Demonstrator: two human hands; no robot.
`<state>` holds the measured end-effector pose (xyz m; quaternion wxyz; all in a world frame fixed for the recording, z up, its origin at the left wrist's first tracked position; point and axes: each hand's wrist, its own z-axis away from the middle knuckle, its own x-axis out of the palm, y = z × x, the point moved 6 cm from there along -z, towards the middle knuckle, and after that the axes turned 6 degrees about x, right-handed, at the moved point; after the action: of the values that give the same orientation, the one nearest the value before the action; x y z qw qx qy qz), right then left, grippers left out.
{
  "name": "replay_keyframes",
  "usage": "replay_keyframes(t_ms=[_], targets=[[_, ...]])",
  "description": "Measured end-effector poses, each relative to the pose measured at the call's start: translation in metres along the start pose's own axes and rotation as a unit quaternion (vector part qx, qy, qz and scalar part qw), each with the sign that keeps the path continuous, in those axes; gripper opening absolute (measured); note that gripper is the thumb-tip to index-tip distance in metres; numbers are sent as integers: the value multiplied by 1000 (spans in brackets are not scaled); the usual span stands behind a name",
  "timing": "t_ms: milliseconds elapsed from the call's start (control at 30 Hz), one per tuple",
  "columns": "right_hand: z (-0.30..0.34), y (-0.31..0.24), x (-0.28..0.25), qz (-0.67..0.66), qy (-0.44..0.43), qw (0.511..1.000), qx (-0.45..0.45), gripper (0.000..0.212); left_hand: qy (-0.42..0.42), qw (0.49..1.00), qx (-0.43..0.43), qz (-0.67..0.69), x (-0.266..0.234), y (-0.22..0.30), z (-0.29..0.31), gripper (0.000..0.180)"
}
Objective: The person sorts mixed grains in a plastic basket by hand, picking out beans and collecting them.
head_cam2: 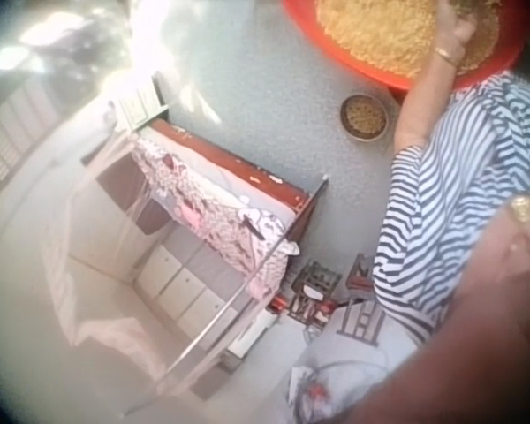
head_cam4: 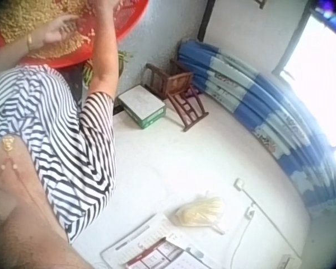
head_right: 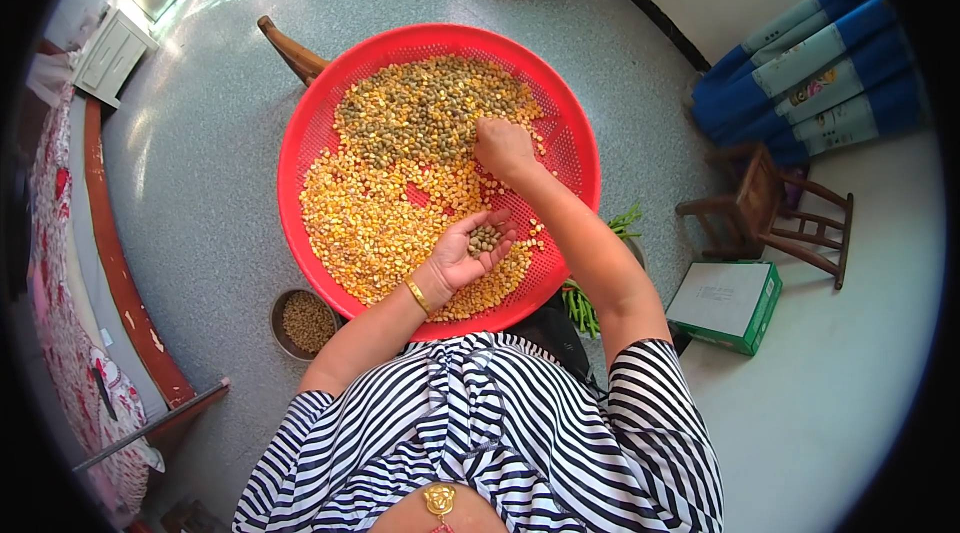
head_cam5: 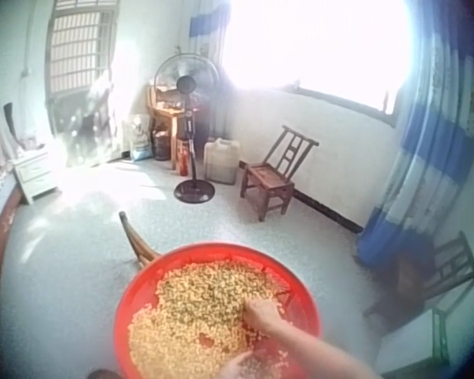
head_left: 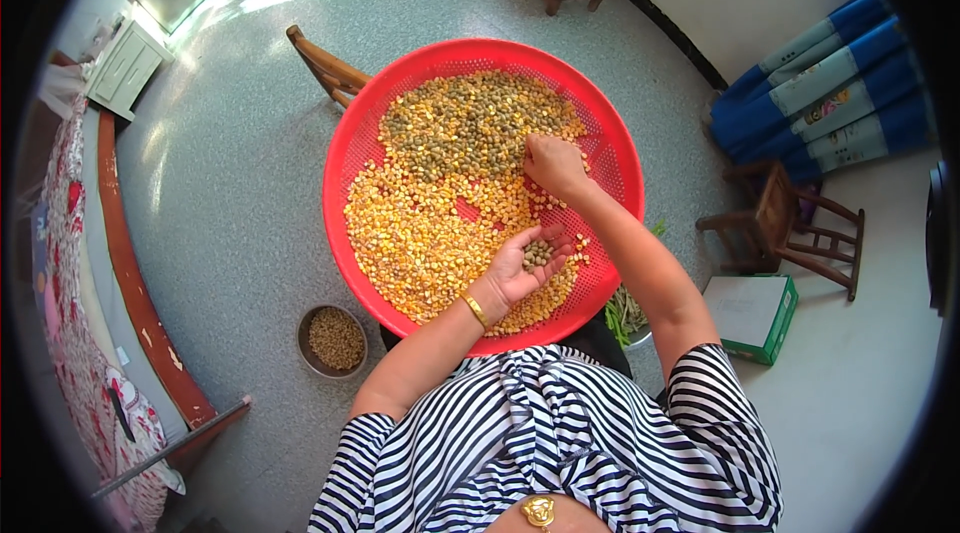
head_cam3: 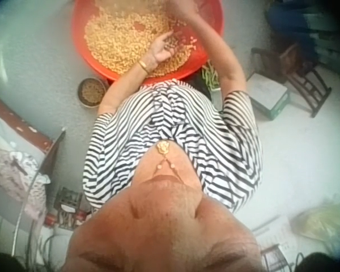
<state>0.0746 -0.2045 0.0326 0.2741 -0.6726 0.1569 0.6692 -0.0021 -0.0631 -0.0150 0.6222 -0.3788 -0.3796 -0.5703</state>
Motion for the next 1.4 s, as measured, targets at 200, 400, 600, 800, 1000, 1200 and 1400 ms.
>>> replay_keyframes(t_ms=[200, 400, 600, 800, 1000, 1200, 1400], targets=[[15, 11, -27, -261, -103, 960, -4, 16, 1, 1000, 6, 9, -2, 2, 1, 31], [73, -9, -46, -369, -429, 815, -122, 7, 42, 999, 23, -8, 0, 2, 3, 30], [32, 21, -26, -348, -202, 915, -14, 14, 6, 1000, -3, 11, -2, 0, 2, 29], [-5, 14, -20, -234, -5, 971, -50, 11, 9, 1000, -3, 17, -2, 0, 1, 29], [-14, 1, -6, -99, 17, 992, -76, 12, 7, 1000, 9, 12, -2, 2, 2, 29], [-8, 0, -2, -9, 22, 999, -38, 11, -1, 1000, 9, 19, 0, 3, 2, 29], [17, 22, -27, -133, -24, 991, -3, 12, 0, 1000, 9, 17, -1, 3, 0, 30]])
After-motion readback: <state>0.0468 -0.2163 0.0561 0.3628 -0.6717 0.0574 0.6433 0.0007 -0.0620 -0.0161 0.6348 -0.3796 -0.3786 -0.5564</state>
